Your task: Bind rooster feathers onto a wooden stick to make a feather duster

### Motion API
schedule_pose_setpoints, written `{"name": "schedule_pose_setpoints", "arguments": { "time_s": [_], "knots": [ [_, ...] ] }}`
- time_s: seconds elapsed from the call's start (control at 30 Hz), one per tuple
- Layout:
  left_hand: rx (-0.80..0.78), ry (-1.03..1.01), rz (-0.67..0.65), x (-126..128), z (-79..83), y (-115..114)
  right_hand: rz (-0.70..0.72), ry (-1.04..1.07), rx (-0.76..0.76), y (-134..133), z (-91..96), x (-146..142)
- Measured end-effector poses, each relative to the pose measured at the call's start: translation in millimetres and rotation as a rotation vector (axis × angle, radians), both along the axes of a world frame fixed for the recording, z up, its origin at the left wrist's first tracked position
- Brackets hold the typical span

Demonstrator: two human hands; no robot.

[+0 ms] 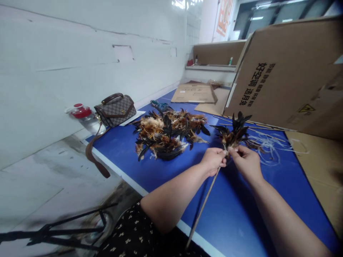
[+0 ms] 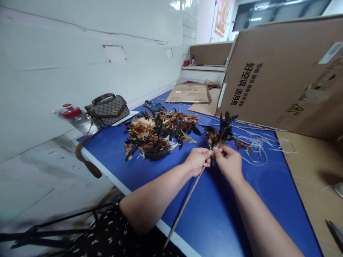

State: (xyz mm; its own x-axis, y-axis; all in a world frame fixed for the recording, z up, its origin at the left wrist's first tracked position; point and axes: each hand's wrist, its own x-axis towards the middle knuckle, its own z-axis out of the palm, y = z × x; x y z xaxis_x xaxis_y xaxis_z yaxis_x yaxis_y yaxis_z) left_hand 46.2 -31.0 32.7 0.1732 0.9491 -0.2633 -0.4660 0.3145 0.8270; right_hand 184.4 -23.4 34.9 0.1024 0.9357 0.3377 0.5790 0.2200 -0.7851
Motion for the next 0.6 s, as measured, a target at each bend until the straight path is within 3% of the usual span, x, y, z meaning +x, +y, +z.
{"name": "schedule_pose_setpoints", "arguments": {
  "time_s": [0.2,0.6],
  "knots": [
    [0.038,0.027,-0.021,0,0.2,-3,-0.054,-0.021,0.072,-1,-8.3,-9],
    [0.227,0.024,-0.138,-10,4.6,-7,-0.017,0.005,0.102,0,-8.6,-10]
  ]
}}
